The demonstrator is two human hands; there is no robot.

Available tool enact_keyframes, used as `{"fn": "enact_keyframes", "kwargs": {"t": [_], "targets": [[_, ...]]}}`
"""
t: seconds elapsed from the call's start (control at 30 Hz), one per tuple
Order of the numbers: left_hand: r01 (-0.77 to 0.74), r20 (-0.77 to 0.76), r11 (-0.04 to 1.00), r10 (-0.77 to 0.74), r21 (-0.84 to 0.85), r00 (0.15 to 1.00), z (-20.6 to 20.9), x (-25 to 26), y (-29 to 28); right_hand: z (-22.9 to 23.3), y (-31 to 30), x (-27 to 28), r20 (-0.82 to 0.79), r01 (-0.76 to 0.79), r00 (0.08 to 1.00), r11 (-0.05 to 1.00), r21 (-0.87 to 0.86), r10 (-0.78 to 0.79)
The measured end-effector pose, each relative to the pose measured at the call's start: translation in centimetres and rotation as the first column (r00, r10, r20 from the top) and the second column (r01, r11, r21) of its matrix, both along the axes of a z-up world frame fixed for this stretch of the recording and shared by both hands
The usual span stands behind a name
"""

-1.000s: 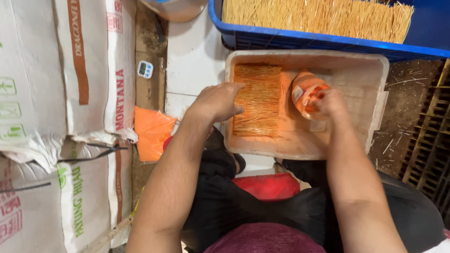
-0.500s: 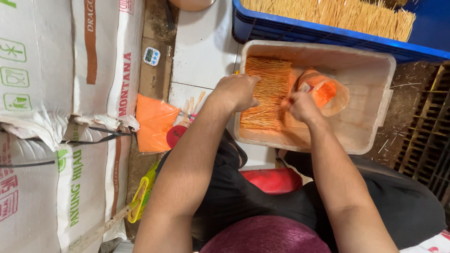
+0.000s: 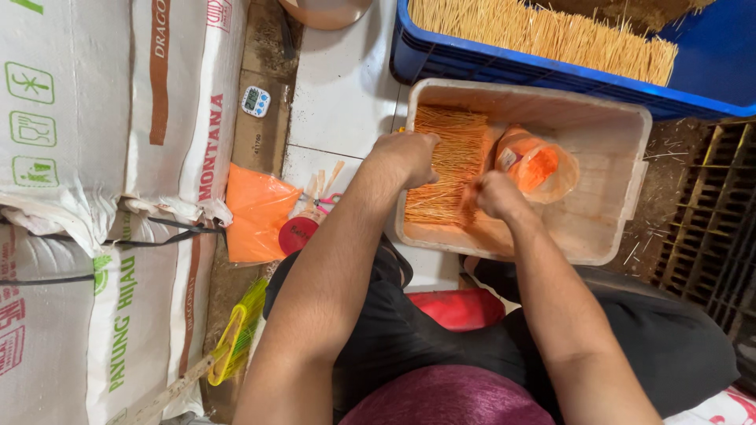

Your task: The person scoops orange powder from a small container and rubs it onto bundles of thin noodles in a white tub. They repeatedly lift and turn the noodle bundles to distribute the powder evenly across the surface.

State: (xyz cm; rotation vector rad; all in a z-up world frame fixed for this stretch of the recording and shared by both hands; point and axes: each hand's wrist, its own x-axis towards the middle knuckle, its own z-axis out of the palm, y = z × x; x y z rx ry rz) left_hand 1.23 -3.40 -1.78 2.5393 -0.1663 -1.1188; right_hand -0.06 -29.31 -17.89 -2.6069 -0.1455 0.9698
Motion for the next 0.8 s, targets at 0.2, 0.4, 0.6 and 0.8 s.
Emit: {"fn": "enact_keyframes", "kwargs": {"t": [0.2,0.4,0.6,0.8], "targets": [[0.022,0.005,1.0,-0.022,0.005,1.0,-0.2,-0.1,0.2,0.4,1.1,-0.8,-0.066,-0.076,0.995,0.997,-0.026,0.074],[0.018,0.007,1.0,-0.018,0.002,1.0,-0.2,-0.2,0.2,-1.5,0.8,-1.0,0.029,0.022,0.999,0.998,0.058,-0.023],[0.003,-0.028,1.0,-0.003,0.014,1.0,0.1,0.0,-0.1,-0.7,1.1,-0.8,0.048,0.108,0.993,0.993,0.055,-0.111],[0.006,0.007,1.0,-0.006,0.0,1.0,0.4,0.0,0.0,0.7,2.0,-1.0,-0.052,-0.06,0.997,0.998,-0.007,0.06]]}}
